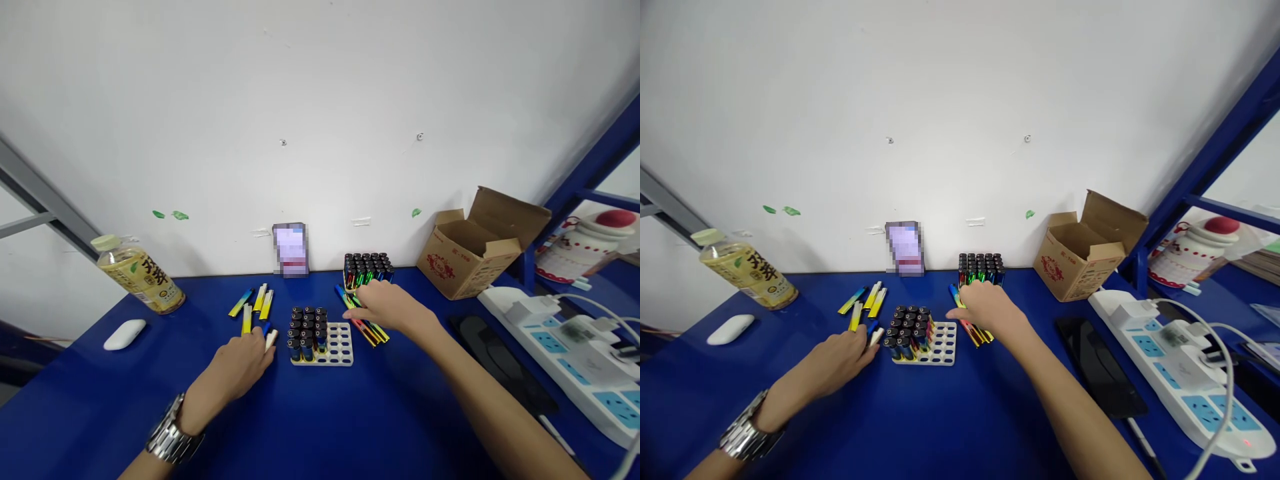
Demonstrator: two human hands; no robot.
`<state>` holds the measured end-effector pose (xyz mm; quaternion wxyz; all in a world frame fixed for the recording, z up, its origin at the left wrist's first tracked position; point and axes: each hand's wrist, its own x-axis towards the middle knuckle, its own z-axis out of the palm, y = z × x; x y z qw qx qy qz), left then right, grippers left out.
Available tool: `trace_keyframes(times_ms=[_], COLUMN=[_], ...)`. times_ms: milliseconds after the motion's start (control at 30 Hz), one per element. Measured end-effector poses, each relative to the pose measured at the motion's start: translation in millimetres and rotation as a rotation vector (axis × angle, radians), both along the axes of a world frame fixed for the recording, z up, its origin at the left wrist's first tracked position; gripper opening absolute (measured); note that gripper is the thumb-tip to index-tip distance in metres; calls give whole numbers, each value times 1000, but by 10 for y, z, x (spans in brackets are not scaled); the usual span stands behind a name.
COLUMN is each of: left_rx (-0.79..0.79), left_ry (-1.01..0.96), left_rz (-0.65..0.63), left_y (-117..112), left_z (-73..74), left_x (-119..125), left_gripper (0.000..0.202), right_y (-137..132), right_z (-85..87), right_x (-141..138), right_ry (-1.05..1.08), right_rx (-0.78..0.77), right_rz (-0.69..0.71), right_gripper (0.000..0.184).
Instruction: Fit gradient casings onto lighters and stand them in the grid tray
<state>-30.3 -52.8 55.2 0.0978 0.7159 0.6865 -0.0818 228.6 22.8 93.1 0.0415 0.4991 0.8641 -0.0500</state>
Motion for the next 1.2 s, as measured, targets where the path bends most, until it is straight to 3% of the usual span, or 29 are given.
trace_keyframes(times_ms=[100,233,433,533,600,667,767,833,900,967,1100,1200], left_rx=[-75,-70,-26,66,156,255,322,300,269,250,223,208], left_ry=[83,164,47,-49,-178,-386,-844,-1171,-1402,-1511,-1586,-1596], left_rz=[-65,-82,-41,29,72,138,237,258,252,238,199,172], left_y=[-55,-42,30,144,262,395,570,644,685,708,736,743], left_z=[40,76,-17,-60,-55,-20,59,109,156,206,337,433], left_x=[96,141,29,-56,-110,-141,-102,-16,96,204,344,392], left_gripper=[30,35,30,22,17,17,13,10,12,13,11,10], right_y=[2,-75,-124,-64,-5,58,155,216,264,289,263,220], right_z=[-140,-299,-291,-282,-309,-365,-469,-520,-546,-555,-553,-532], right_x=[15,-96,-77,-2,9,-32,-170,-275,-359,-415,-460,-455], right_ry=[-86,-79,-14,202,517,947,1549,1779,1867,1865,1825,1802], right_rx=[-18,-73,-136,-88,-117,-247,-451,-545,-653,-727,-688,-738], right_rz=[-36,-29,-36,-62,-28,-2,-36,-88,-168,-292,-568,-575], right_gripper=[26,22,20,17,14,11,7,15,32,45,47,47])
